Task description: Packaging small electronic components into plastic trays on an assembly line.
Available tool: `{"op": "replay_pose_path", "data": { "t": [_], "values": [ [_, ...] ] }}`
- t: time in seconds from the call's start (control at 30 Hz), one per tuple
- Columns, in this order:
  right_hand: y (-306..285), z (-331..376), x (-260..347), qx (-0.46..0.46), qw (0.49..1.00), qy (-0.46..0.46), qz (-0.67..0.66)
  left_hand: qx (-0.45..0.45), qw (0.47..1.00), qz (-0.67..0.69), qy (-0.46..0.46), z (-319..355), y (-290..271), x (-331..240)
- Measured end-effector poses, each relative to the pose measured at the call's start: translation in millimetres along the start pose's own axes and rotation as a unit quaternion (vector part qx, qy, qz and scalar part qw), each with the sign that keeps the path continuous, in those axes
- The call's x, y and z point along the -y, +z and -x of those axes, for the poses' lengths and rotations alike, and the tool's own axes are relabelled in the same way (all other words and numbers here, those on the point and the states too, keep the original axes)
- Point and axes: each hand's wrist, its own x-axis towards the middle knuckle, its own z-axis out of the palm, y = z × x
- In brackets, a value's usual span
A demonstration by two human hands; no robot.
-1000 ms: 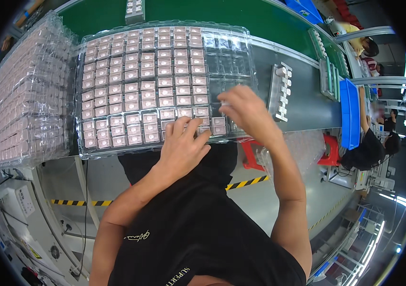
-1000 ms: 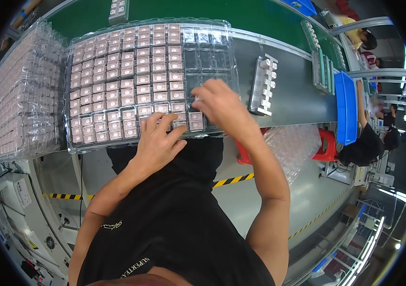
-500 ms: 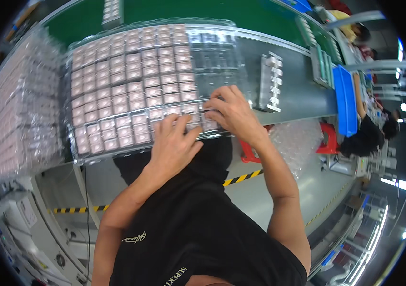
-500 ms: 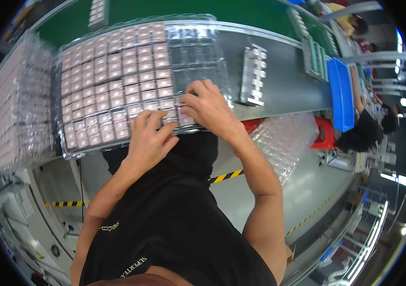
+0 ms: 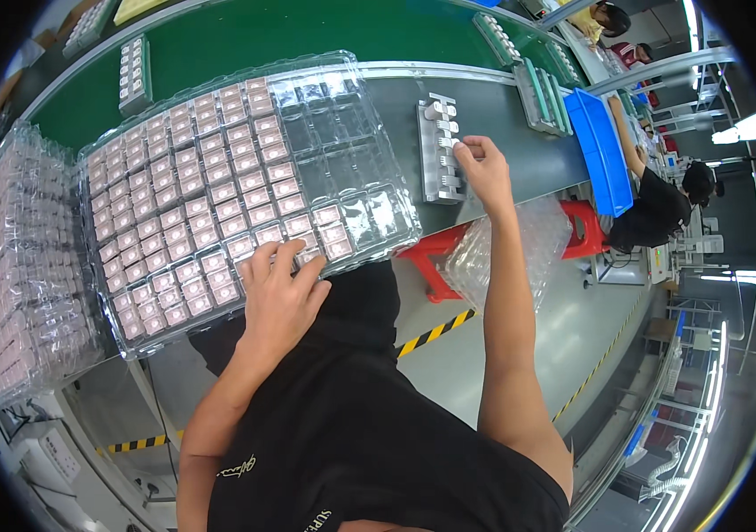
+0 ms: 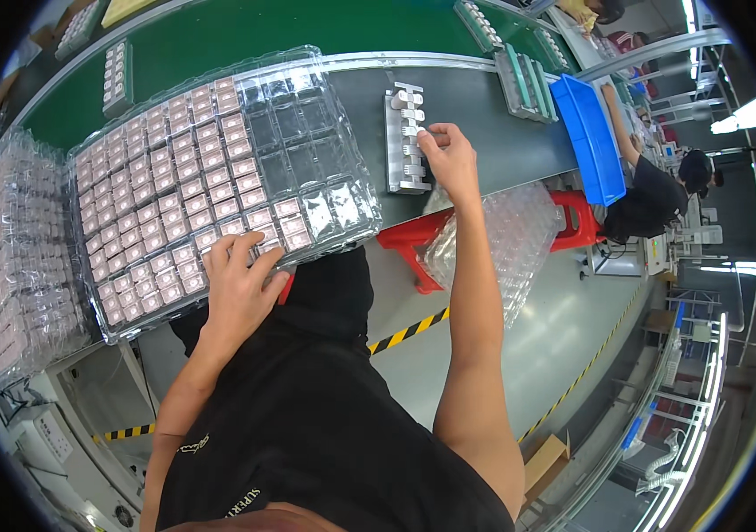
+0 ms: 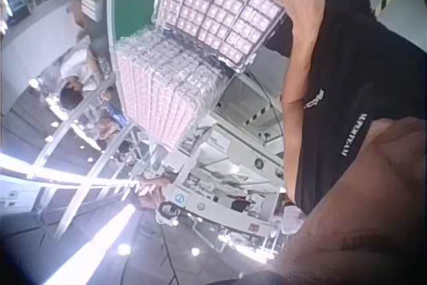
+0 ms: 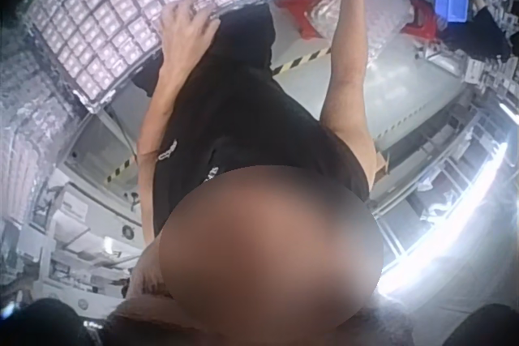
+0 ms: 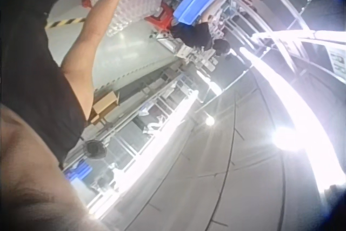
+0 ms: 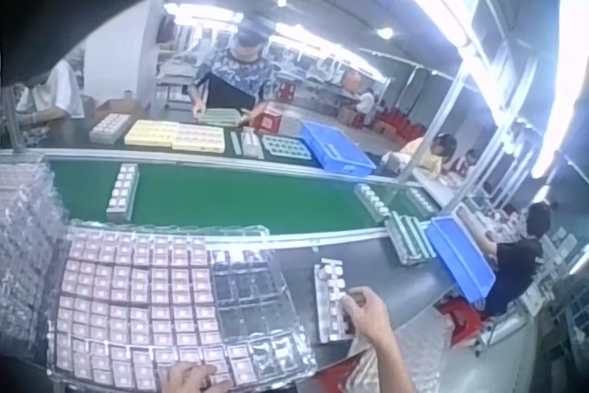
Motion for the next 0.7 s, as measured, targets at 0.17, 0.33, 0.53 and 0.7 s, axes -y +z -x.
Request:
{"op": "replay_pose_path", "data": {
  "t": [0.17, 0.33, 0.53, 0.7],
  "values": [
    [6.1, -13.3, -4.7, 0.120, 0.976, 0.052, -0.176, 0.000, 1.000, 0.008, -0.007, 2.2, -2.6, 3.3],
    [-1.7, -12.4, -10.0, -0.005, 0.987, 0.006, -0.162, 0.003, 1.000, 0.009, -0.001, 0.1, -4.4, 3.3],
    [38.4, 47.9, 99.6, 0.114, 0.961, -0.253, -0.020, 0.014, 1.000, 0.019, -0.015, -0.8, -3.7, 4.1],
    [94.6, 66.0, 129.1, 0.204, 0.884, -0.418, 0.040, 0.007, 1.000, 0.013, -0.010, -0.4, -7.4, 2.0]
  ]
}}
